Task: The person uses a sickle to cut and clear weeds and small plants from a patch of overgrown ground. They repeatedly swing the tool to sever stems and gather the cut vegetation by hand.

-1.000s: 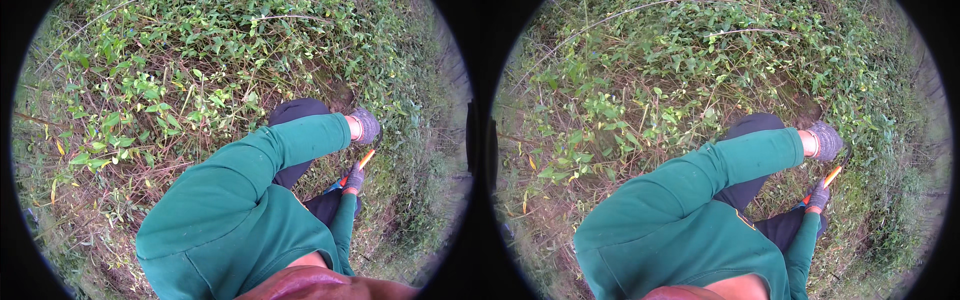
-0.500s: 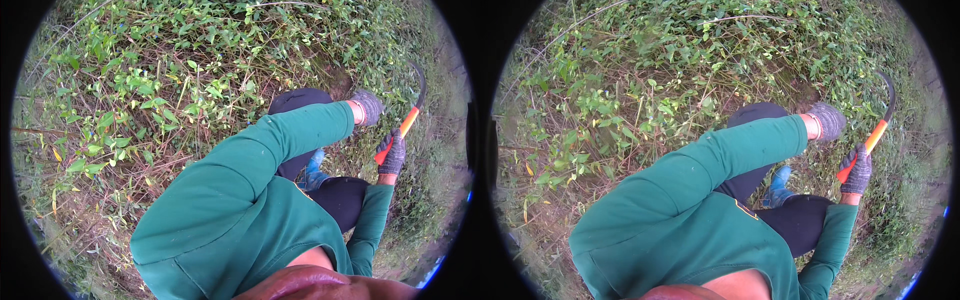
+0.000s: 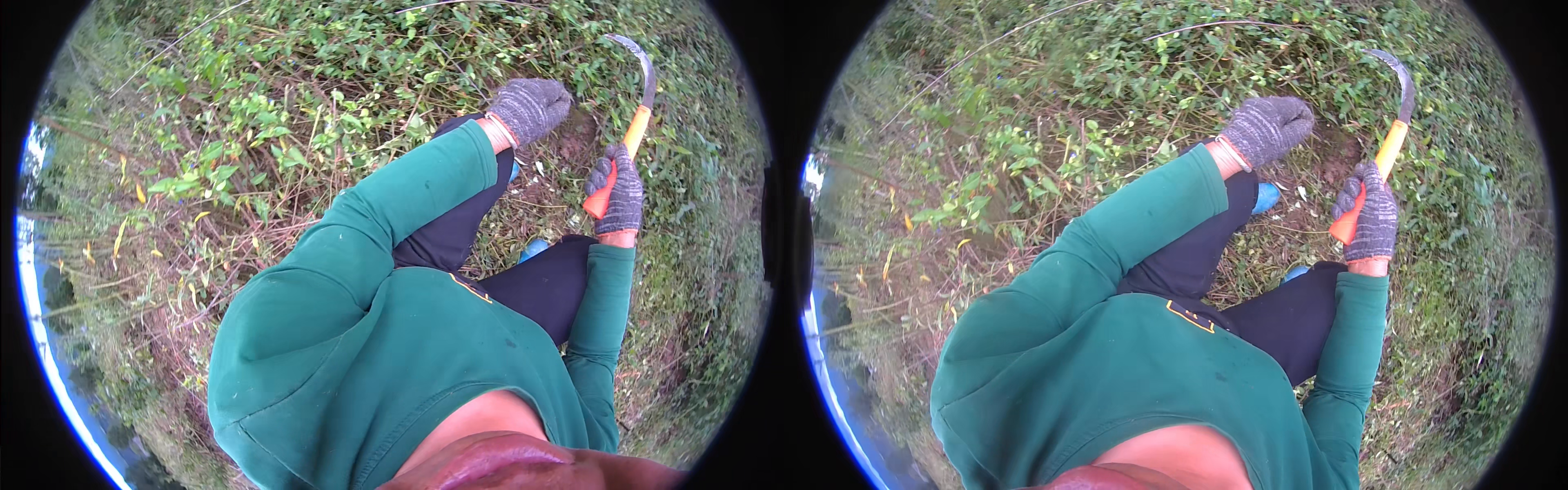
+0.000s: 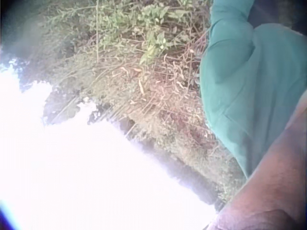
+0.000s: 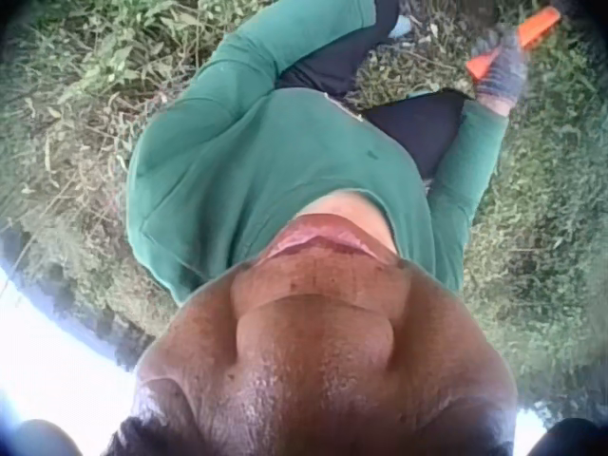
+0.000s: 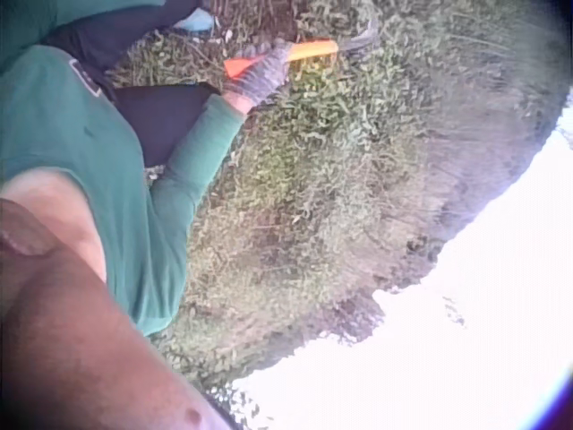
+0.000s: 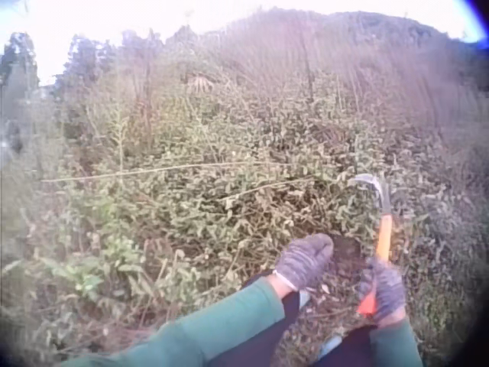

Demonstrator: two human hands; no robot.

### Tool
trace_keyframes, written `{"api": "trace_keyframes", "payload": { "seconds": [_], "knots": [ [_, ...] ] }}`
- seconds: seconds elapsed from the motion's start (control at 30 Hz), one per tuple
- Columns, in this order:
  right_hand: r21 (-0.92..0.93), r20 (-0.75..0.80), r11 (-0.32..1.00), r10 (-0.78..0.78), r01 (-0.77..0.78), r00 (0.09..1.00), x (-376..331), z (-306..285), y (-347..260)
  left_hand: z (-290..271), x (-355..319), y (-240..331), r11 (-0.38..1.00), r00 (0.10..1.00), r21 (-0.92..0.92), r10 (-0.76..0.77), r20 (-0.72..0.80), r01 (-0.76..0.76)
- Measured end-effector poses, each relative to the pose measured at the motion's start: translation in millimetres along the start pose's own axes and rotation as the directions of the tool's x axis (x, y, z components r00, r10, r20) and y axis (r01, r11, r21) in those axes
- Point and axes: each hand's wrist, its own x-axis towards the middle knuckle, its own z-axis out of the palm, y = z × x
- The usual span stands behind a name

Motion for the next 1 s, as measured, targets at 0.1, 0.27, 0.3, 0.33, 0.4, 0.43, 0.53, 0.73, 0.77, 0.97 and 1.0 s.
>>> {"api": "trace_keyframes", "payload": {
  "seconds": [0.1, 0.27, 0.3, 0.33, 0.4, 0.43, 0.53, 0.73, 0.77, 0.97, 1.0],
  "knots": [
    [0.030, 0.035, 0.999, 0.020, -0.022, 0.999, -2.5, 9.6, 2.7, -7.9, -9.3, 5.6, 0.996, 1.000, 0.091, -0.027, 0.000, 0.027],
    [0.024, 0.131, 1.000, -0.019, 0.016, 0.991, 11.7, -0.5, 6.6, -11.3, -22.5, 14.1, 0.974, 0.997, -0.226, -0.023, -0.075, 0.006],
    [0.076, 0.188, 0.997, -0.035, 0.021, 0.982, 11.8, -2.5, 7.0, -17.1, -32.6, 4.4, 0.980, 0.973, -0.073, 0.170, -0.154, -0.183],
    [0.064, 0.152, 0.996, -0.065, 0.056, 0.986, 14.1, -5.0, 8.9, -29.0, -43.4, -8.0, 0.931, 0.907, 0.080, 0.366, -0.208, -0.357],
    [0.073, 0.117, 0.994, -0.088, 0.080, 0.989, 16.2, -21.1, 3.8, -72.1, -76.9, 6.8, 0.943, 0.943, 0.166, 0.310, -0.123, -0.288],
    [0.065, 0.057, 0.992, -0.114, 0.111, 0.992, 10.2, -23.6, -0.2, -85.7, -97.5, 7.9, 0.982, 0.980, 0.164, 0.123, -0.156, -0.097],
    [0.057, -0.044, 0.984, -0.168, 0.171, 0.985, 0.3, -41.8, -11.9, -115.9, -148.7, -9.9, 0.985, 0.980, 0.128, -0.090, -0.176, 0.114],
    [0.044, -0.126, 0.991, -0.116, 0.122, 0.985, -18.2, -51.7, -17.9, -142.0, -100.7, 36.3, 0.985, 0.975, 0.162, 0.090, -0.205, -0.057],
    [0.077, -0.078, 0.993, -0.086, 0.092, 0.993, -16.9, -56.5, -20.3, -140.1, -85.5, 44.8, 0.986, 0.980, 0.108, 0.139, -0.140, -0.125],
    [0.034, 0.037, 0.998, -0.052, 0.051, 0.998, -8.5, -46.3, -29.0, -71.4, -16.3, 59.1, 0.927, 0.866, -0.076, 0.370, 0.337, -0.366],
    [-0.013, 0.017, 1.000, 0.001, -0.001, 1.000, -8.8, -42.9, -23.0, -52.9, -8.4, 51.2, 0.898, 0.804, -0.076, 0.423, 0.417, -0.433]
  ]
}}
